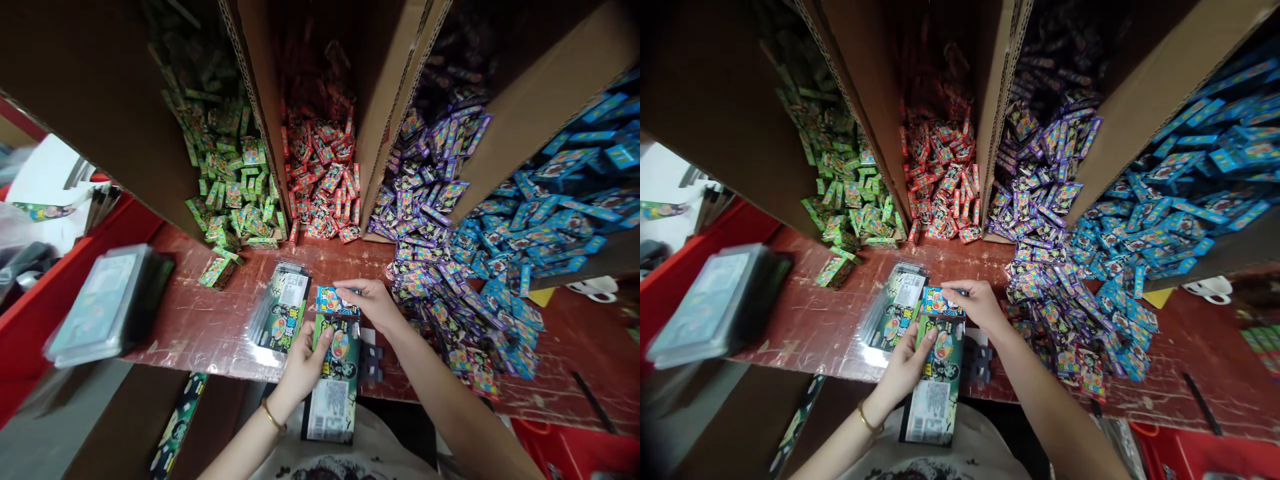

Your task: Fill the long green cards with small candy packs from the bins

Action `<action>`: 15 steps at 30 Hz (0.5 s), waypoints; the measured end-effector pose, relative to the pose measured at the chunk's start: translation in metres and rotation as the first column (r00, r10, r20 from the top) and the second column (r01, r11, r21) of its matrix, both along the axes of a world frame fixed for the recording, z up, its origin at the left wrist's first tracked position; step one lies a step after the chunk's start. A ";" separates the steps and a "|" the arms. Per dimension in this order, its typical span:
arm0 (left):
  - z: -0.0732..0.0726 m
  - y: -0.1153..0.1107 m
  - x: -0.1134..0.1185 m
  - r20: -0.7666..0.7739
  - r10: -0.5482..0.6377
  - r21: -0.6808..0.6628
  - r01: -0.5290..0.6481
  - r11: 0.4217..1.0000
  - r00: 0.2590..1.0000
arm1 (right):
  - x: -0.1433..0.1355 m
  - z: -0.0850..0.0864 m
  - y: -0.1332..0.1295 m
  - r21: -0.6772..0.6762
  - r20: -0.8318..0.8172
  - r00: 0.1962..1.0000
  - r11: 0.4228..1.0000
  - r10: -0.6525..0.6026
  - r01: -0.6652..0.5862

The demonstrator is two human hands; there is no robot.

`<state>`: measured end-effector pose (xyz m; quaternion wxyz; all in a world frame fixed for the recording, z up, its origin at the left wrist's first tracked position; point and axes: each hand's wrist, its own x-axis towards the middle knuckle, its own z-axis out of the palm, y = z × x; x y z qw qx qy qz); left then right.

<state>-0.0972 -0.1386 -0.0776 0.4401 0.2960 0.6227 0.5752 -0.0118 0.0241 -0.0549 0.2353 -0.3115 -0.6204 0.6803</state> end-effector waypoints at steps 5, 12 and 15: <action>0.003 0.002 -0.002 0.006 0.008 -0.003 -0.008 1.000 1.000 | -0.005 0.005 -0.001 0.002 -0.073 0.992 0.995 -0.101 0.102; 0.002 0.001 -0.001 0.046 0.043 0.001 -0.043 0.999 0.998 | 0.003 0.002 -0.001 0.061 -0.030 0.999 0.998 -0.028 0.030; -0.003 -0.002 0.002 0.039 0.029 -0.010 -0.029 1.000 0.999 | 0.011 -0.003 -0.005 0.131 0.042 0.995 0.986 0.095 -0.100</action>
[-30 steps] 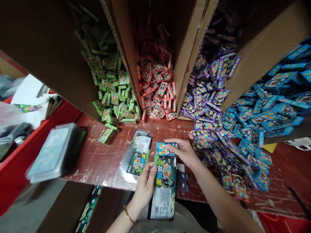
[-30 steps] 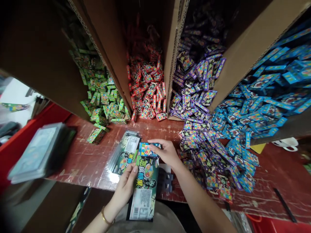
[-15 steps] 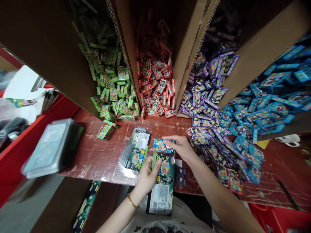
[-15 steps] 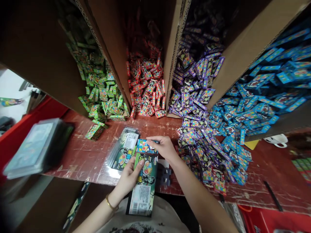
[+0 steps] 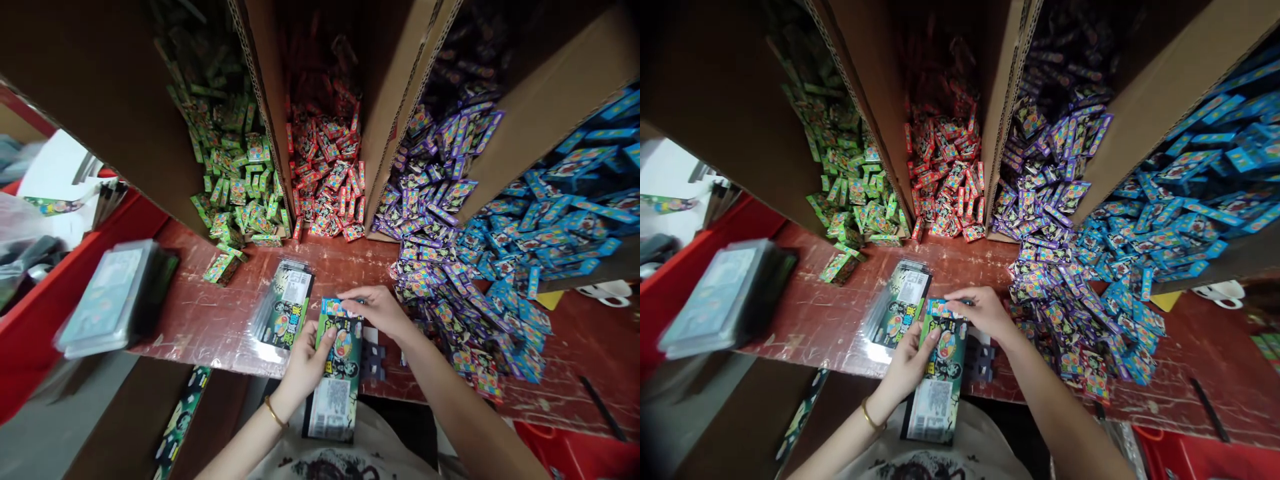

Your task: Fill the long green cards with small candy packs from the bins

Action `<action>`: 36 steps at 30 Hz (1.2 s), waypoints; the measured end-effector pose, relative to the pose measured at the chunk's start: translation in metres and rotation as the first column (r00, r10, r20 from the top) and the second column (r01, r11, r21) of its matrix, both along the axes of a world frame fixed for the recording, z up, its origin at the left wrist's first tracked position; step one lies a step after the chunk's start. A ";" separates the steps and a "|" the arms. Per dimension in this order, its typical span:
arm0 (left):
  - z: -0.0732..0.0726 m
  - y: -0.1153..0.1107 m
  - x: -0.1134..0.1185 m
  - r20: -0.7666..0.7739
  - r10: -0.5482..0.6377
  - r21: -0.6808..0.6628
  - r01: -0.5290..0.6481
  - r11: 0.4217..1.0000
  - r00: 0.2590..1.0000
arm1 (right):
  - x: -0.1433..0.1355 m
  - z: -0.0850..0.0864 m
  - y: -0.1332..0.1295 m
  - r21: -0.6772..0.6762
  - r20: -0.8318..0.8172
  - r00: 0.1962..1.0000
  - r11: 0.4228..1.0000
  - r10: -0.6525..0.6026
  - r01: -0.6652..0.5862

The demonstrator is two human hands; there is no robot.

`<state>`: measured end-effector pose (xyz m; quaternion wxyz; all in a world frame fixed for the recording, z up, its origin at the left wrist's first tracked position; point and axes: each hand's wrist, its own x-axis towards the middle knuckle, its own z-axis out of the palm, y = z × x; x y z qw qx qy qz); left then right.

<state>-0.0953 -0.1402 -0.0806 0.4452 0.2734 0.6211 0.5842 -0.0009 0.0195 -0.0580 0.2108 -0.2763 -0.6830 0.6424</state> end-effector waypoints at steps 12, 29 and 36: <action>-0.001 -0.001 -0.015 -0.220 0.004 0.082 0.014 0.997 0.975 | 0.008 -0.026 -0.051 0.036 -0.171 0.970 0.982 -0.175 0.183; 0.026 0.004 -0.029 -0.216 -0.012 0.087 0.032 0.996 0.976 | 0.014 -0.023 -0.075 -0.076 -0.149 0.924 0.936 -0.351 0.344; 0.032 0.014 -0.029 -0.150 0.039 -0.009 -0.040 0.999 0.988 | 0.018 -0.004 -0.045 -0.532 -0.057 0.979 0.835 -0.197 0.137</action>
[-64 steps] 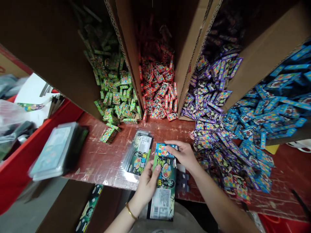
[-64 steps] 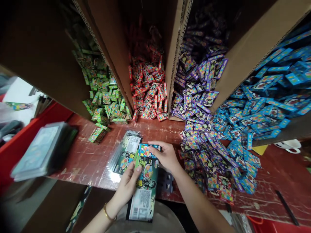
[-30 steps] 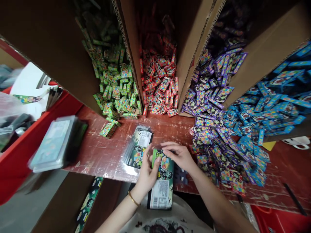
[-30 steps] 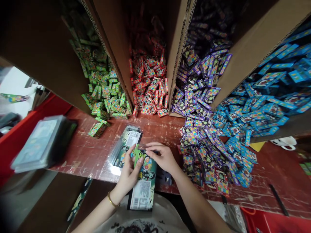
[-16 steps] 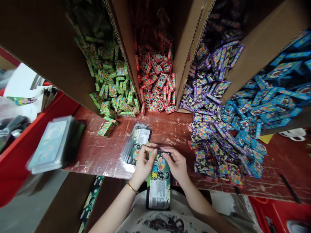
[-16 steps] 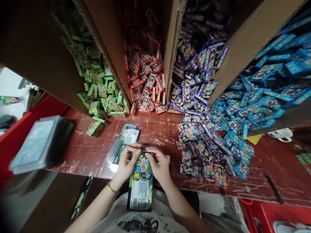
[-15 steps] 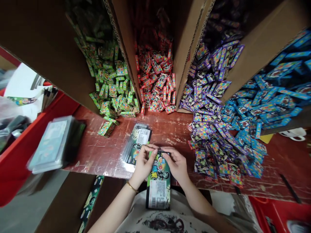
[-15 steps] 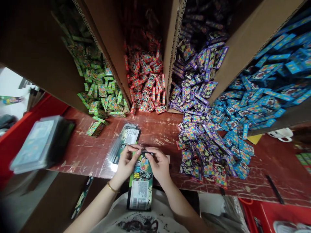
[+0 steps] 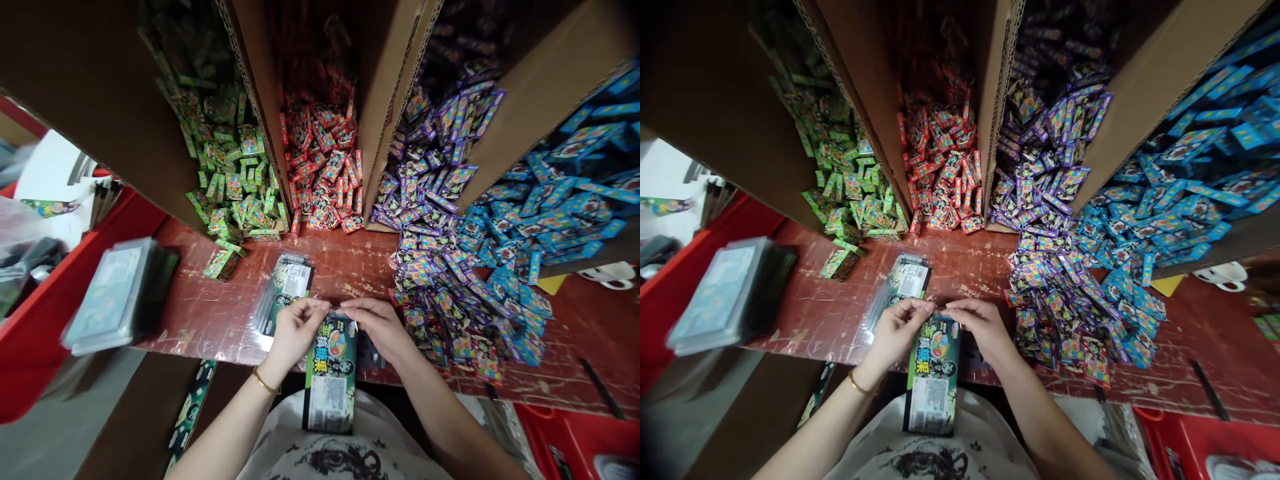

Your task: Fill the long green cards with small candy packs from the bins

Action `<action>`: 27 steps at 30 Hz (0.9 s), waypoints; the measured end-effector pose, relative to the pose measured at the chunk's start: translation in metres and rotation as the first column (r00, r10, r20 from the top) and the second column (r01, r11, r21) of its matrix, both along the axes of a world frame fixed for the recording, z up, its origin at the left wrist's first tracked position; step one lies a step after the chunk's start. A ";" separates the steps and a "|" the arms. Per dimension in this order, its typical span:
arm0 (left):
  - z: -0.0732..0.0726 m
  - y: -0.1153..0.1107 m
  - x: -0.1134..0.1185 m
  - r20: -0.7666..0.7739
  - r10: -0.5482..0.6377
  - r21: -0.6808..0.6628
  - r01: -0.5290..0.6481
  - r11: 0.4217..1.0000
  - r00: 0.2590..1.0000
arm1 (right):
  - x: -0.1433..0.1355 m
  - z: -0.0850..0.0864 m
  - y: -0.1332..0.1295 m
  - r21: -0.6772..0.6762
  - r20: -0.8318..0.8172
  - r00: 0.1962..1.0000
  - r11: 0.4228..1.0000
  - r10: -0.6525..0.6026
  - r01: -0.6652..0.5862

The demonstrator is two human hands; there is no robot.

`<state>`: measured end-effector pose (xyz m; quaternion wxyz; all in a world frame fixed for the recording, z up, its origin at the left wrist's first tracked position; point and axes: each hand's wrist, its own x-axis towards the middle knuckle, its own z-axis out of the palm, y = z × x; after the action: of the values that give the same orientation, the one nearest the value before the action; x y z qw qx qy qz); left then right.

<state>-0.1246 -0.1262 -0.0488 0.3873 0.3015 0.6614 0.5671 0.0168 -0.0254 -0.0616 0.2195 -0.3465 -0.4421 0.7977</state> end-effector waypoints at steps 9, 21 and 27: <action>-0.020 -0.009 0.012 -0.063 -0.040 0.157 0.050 0.986 0.997 | -0.002 -0.008 -0.020 0.509 0.060 0.995 0.860 -0.078 0.037; -0.008 -0.015 0.010 -0.038 -0.029 0.144 0.034 0.989 0.999 | -0.005 0.000 -0.004 0.462 0.058 0.995 0.881 0.085 -0.102; -0.011 -0.009 0.011 0.032 -0.042 0.118 0.038 0.992 0.999 | -0.001 -0.003 0.003 0.310 0.001 0.992 0.943 0.126 -0.120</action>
<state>-0.1139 -0.1354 -0.0597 0.3916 0.3272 0.6139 0.6023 0.0156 -0.0226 -0.0647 0.2252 -0.2721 -0.5802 0.7338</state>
